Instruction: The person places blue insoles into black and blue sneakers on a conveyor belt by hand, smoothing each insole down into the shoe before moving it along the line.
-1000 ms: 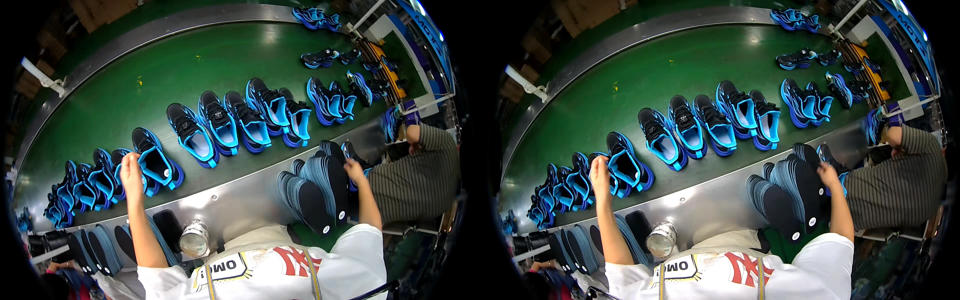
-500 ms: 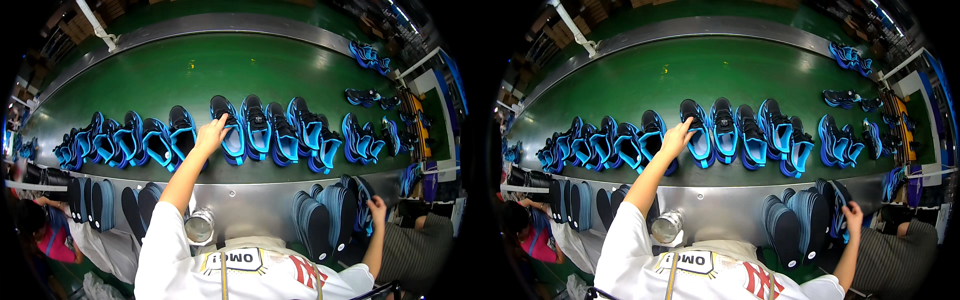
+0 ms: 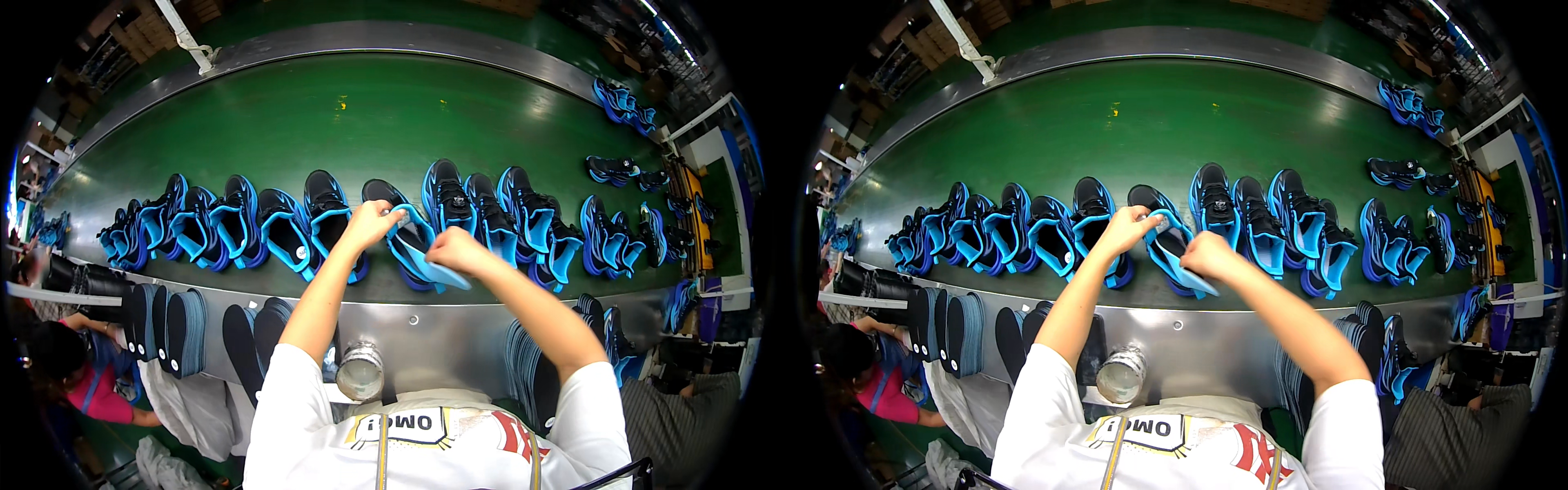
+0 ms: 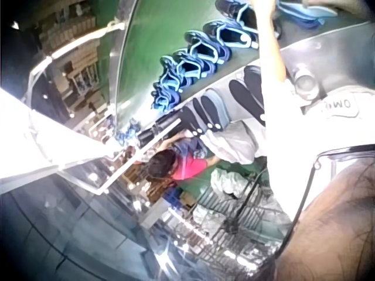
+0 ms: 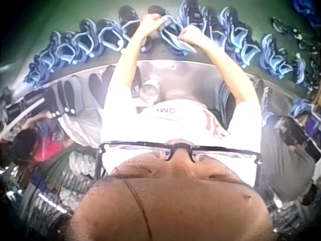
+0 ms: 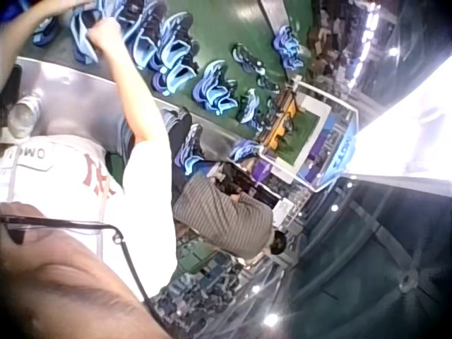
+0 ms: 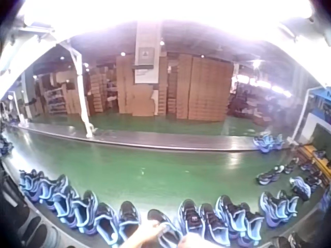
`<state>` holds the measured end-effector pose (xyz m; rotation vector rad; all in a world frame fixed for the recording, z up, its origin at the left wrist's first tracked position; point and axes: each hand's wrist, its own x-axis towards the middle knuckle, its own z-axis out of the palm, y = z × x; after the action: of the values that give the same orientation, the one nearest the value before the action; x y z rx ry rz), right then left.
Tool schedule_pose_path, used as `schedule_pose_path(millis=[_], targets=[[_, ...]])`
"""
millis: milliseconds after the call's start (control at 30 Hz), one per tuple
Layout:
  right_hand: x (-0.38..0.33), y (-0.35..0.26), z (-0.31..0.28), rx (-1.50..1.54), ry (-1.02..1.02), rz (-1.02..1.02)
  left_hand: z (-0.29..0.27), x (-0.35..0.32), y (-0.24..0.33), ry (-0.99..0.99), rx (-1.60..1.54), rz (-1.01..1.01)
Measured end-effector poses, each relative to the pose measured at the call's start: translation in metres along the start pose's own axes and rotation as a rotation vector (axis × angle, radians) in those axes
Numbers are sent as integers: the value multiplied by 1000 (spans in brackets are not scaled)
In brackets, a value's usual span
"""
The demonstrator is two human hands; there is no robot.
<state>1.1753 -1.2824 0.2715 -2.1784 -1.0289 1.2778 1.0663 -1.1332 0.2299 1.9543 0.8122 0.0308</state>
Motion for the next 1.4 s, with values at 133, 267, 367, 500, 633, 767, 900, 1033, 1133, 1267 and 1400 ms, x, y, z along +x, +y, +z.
schedule_pose_path(millis=[133,267,367,500,633,767,900,1033,1133,1267,1400], targets=[[35,13,58,-576,235,-156,2,2,-3,-3,-63,4],[18,14,68,-652,391,-292,13,-1,-17,89,-231,32],[-10,-12,54,-774,272,-49,23,-5,-23,169,-358,11],[4,-5,44,-729,35,-60,27,-7,-25,195,-419,40],[19,5,56,-836,87,-219,24,-5,-30,146,-447,49],[46,25,70,-852,250,-357,24,-4,-28,114,-454,54],[60,27,70,-889,228,-324,27,-4,-29,131,-446,27],[54,27,63,-927,127,-320,26,-6,-24,191,-221,-19],[47,31,61,-955,108,-372,29,-9,-27,222,-140,50],[52,29,66,-1004,15,-289,31,-9,-28,224,-26,110],[57,19,67,-1278,-312,-153,27,-14,-25,227,53,155]])
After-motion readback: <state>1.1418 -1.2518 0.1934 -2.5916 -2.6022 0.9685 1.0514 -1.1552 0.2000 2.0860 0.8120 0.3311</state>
